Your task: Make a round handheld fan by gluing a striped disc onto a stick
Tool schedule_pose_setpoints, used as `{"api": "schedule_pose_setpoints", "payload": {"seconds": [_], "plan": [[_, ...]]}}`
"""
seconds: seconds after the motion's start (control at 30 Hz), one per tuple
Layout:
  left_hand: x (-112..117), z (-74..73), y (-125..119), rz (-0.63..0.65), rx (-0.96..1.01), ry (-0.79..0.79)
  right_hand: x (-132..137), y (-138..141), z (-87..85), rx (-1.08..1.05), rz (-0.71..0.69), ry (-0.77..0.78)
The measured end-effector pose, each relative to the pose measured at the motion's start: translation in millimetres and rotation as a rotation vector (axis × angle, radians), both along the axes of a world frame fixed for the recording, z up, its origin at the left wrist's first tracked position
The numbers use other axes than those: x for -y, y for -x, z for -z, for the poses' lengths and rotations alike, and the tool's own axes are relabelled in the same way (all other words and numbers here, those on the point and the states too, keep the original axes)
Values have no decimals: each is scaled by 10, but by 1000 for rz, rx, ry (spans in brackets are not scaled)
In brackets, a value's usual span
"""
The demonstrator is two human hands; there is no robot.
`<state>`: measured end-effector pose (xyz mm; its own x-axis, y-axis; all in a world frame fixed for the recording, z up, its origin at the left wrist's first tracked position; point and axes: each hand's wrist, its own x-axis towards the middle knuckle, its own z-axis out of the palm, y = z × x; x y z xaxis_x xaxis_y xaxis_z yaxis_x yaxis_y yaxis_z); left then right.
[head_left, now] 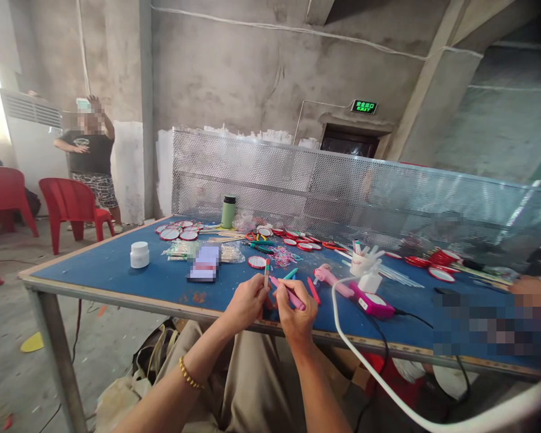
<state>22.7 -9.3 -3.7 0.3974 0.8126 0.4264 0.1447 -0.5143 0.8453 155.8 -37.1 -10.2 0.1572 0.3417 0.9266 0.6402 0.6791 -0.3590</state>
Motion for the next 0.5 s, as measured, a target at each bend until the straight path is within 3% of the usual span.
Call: {"api": "schedule_pose_setpoints", "payload": {"seconds": [0.5], "plan": [[-4, 1, -4, 1, 15, -3, 5, 14, -16, 2, -34, 4]]}}
